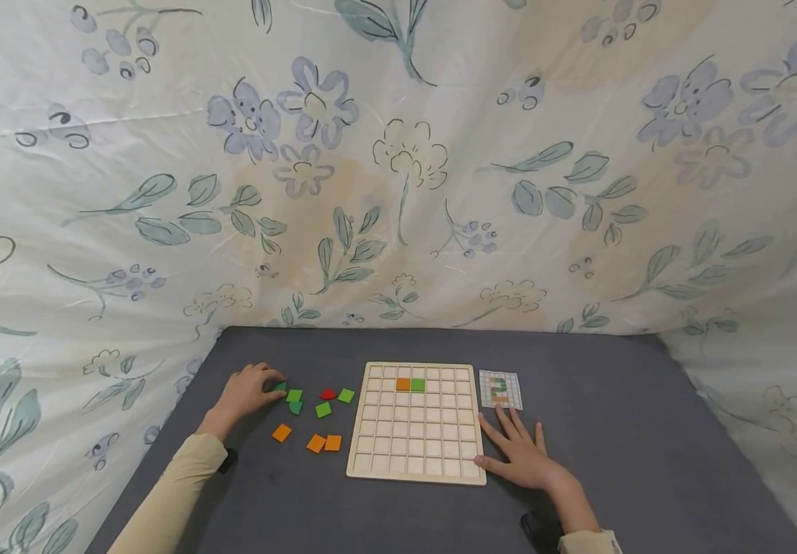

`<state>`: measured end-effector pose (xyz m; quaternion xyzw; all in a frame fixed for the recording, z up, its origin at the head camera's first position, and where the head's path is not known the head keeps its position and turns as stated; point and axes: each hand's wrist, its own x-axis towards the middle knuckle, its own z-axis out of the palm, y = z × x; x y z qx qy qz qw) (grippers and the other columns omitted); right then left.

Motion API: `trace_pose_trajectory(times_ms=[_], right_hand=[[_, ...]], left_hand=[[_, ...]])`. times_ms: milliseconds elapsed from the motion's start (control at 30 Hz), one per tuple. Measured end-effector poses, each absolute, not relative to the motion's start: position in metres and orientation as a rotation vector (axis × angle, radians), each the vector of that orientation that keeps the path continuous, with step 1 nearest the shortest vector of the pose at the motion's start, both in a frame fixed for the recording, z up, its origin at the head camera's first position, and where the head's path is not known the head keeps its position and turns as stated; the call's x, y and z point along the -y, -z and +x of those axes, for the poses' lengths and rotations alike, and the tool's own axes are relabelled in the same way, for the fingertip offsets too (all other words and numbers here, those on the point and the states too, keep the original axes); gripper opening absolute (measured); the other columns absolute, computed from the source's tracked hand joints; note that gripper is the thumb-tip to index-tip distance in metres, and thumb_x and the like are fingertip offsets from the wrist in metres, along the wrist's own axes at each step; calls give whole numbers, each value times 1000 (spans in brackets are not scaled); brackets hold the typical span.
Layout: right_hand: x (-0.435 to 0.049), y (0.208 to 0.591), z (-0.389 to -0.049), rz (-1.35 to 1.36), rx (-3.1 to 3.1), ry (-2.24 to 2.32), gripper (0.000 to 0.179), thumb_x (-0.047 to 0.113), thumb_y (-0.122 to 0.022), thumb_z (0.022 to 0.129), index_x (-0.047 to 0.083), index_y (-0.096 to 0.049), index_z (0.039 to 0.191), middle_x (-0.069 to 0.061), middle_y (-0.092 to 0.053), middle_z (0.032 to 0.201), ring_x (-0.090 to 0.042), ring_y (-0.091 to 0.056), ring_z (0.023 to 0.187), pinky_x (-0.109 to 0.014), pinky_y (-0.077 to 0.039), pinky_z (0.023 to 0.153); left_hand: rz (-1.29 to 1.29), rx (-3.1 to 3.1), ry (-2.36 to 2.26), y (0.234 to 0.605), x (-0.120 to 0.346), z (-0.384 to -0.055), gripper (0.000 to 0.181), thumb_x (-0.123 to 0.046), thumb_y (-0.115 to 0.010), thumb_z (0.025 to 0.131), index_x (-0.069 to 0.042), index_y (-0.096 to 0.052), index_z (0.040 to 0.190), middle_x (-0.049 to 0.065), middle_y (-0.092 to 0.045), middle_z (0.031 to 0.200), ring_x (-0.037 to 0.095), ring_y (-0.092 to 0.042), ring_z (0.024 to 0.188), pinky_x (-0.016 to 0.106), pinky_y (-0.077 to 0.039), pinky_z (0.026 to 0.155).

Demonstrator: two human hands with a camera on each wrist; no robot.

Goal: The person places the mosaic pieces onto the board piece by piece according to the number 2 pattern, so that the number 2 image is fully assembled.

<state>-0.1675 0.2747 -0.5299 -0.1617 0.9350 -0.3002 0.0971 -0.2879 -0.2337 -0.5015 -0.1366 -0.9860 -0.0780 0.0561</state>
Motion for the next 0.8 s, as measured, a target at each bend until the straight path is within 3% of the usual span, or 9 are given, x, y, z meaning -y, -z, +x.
trace_pose_trajectory(times_ms=[467,800], right_hand=[[-271,520,-167,-452,-2748,860,74,45,-56,89,11,-27,147,-26,-5,152,-49,4,137,-73,15,94],[-277,535,-170,-464,-2768,875,73,51,-54,88,21,-26,148,-22,-5,153,-44,6,139,-71,18,95]], left_hand=[[-413,2998,218,502,236,-291,23,-32,-73,79,-18,-70,97,8,-59,105,31,-54,96,58,-42,84],[-437,3007,229,502,234,-291,20,-29,-73,79,-19,-70,97,7,-59,105,30,-53,96,58,-42,84]])
